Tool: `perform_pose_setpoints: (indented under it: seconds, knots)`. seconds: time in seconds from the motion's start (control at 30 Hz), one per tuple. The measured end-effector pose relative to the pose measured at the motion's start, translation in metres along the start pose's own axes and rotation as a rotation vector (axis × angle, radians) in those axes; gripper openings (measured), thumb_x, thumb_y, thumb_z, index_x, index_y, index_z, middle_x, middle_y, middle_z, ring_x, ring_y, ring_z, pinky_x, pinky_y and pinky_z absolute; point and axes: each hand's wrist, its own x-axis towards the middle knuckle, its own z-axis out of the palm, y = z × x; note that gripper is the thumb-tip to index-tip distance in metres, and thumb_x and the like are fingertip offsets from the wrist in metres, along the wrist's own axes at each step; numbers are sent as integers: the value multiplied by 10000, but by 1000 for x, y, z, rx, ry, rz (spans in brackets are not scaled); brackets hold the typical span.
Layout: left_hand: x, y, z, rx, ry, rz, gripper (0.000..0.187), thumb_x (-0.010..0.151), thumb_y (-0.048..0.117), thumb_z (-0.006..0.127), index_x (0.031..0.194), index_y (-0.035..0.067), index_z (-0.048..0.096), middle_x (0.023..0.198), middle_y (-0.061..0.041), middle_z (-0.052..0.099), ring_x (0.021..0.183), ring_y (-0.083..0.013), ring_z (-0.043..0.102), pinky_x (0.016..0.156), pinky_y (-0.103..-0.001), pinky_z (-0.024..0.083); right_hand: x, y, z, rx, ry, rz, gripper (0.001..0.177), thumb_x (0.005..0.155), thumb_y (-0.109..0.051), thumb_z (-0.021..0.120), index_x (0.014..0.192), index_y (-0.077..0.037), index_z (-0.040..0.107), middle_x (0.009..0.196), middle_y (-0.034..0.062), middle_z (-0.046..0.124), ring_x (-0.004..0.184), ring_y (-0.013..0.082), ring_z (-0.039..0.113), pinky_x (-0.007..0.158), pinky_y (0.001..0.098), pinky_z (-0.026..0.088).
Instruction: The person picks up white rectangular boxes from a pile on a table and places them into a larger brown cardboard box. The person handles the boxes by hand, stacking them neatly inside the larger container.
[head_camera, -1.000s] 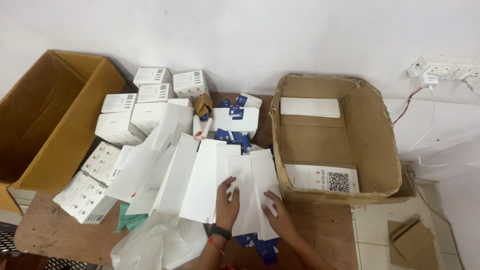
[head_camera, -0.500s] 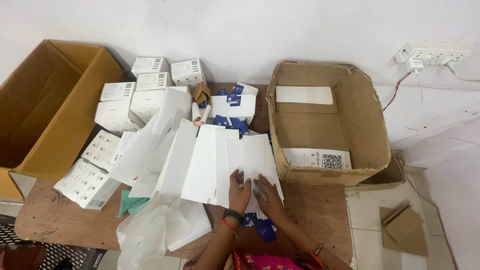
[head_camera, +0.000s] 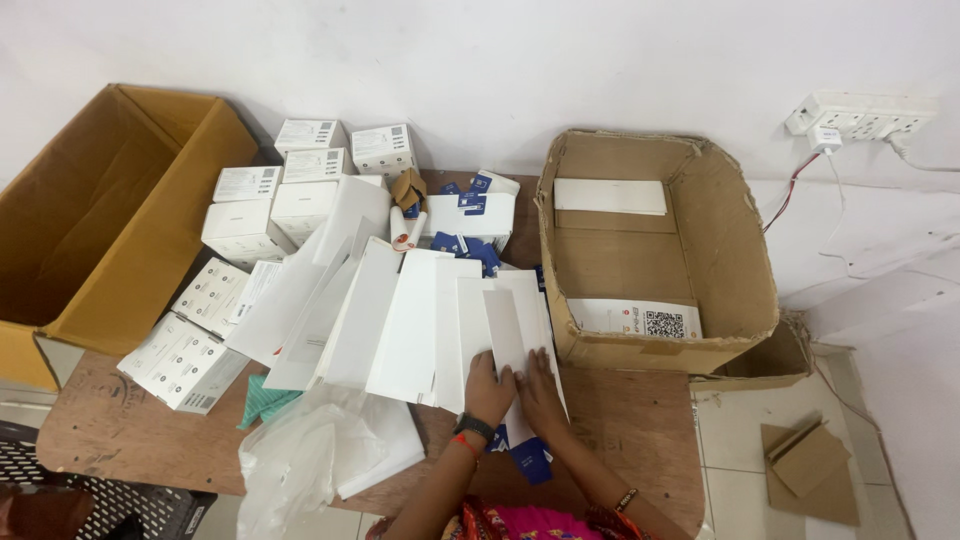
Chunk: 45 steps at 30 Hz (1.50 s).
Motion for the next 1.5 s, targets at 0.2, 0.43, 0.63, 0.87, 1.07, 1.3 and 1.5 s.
perform_pose_setpoints:
  seconds: [0.2, 0.43, 0.63, 0.87, 1.07, 1.3, 1.5]
  knots:
    - [2, -6, 3, -278, 69, -201, 436, 901, 122, 644, 1272, -47, 490, 1135, -244, 662, 1039, -383, 683, 886, -444, 559, -11, -38, -31, 346, -74, 26, 513, 1060, -320, 467, 1513, -80, 461, 1674, 136, 299, 1567, 272, 236, 1244, 403, 235]
    - [0, -27, 22, -63, 66, -117, 450, 906, 61, 639, 1322, -45, 507, 1227, -284, 550, 1091, -454, 592, 922, -471, 521, -4, -23, -26, 553, 19, 4, 497, 1010, -212, 568, 1485, -87, 493, 1650, 116, 362, 1500, 273, 382, 1210, 399, 320]
    - [-9, 6, 19, 78, 156, -46, 526, 835, 30, 664, 1337, -21, 514, 1336, -280, 496, 1170, -451, 516, 969, -490, 463, 1, -5, -8, 440, 42, 5, 579, 989, -138, 611, 1535, -121, 418, 1638, 123, 330, 1505, 275, 342, 1173, 398, 386]
    - [-10, 29, 6, -391, 64, -406, 691, 900, 30, 517, 1544, 34, 264, 1300, -268, 576, 1156, -386, 635, 963, -409, 524, -3, -26, -23, 603, -21, 81, 625, 950, -67, 627, 1537, -128, 420, 1588, 122, 433, 1462, 254, 423, 1174, 384, 411]
    - [-5, 38, -24, -369, 120, -159, 439, 1010, 121, 584, 1378, -100, 491, 1294, -268, 644, 1203, -318, 633, 1015, -384, 486, -2, -126, -104, 585, -81, 233, 602, 941, -115, 655, 1507, -157, 454, 1394, 108, 588, 1216, 225, 588, 985, 347, 537]
    - [59, 174, -57, -628, -73, 165, 306, 1047, 163, 576, 1270, -48, 574, 1132, -192, 685, 1043, -219, 646, 906, -332, 539, 63, -164, -251, 549, 9, -106, 440, 943, -112, 656, 1376, -119, 585, 1076, 16, 755, 1012, 134, 700, 871, 296, 605]
    - [160, 219, 33, -477, -42, 439, 237, 1031, 160, 605, 1220, 18, 627, 1049, -196, 704, 946, -340, 694, 815, -388, 541, 161, -62, -319, 462, 186, -344, 65, 1072, -80, 692, 1081, -18, 674, 1019, 30, 696, 983, 88, 613, 886, 270, 510]
